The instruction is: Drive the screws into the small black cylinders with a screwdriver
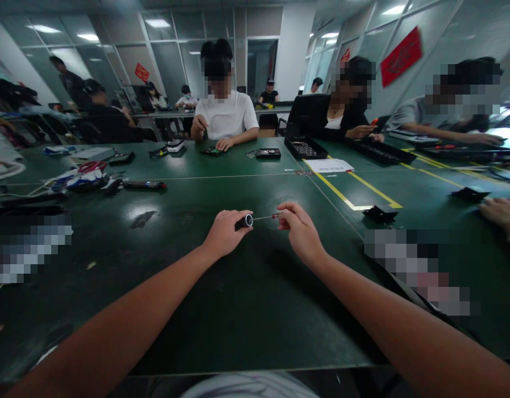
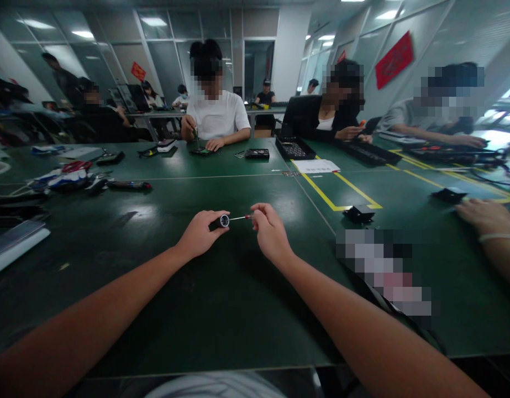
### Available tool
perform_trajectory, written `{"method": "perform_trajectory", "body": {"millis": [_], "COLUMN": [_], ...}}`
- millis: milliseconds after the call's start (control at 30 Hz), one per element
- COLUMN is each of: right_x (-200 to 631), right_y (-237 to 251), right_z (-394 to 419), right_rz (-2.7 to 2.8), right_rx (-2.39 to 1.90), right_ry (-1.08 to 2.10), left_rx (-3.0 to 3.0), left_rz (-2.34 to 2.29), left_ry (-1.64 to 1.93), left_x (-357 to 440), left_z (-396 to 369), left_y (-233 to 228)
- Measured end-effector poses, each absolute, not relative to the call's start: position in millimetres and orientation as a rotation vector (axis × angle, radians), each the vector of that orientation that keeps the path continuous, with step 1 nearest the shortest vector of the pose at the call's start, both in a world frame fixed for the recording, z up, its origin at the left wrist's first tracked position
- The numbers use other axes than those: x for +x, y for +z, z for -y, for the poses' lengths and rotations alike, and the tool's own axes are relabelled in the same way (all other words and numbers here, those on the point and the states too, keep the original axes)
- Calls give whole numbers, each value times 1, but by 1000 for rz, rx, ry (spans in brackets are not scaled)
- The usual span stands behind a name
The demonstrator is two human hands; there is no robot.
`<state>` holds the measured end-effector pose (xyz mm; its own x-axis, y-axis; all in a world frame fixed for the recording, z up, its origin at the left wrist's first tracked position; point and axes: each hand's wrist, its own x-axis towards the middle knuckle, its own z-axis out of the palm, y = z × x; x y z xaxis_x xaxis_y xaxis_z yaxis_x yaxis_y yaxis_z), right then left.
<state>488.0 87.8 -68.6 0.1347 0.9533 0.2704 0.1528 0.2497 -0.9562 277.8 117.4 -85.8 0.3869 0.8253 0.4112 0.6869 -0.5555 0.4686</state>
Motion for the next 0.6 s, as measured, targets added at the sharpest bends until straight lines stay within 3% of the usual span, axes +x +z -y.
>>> {"method": "perform_trajectory", "body": {"millis": [400, 600], "right_x": [490, 493], "right_y": [-75, -78], "right_z": [-93, -100], "right_rz": [1251, 914], "right_rx": [-1092, -1136], "right_ry": [873, 1126], "left_rx": [2431, 2545], "left_rz": [-1342, -1337], "left_ry": [894, 835], "left_x": [279, 279], "left_z": [-113, -116], "left_y": [-82, -77]}}
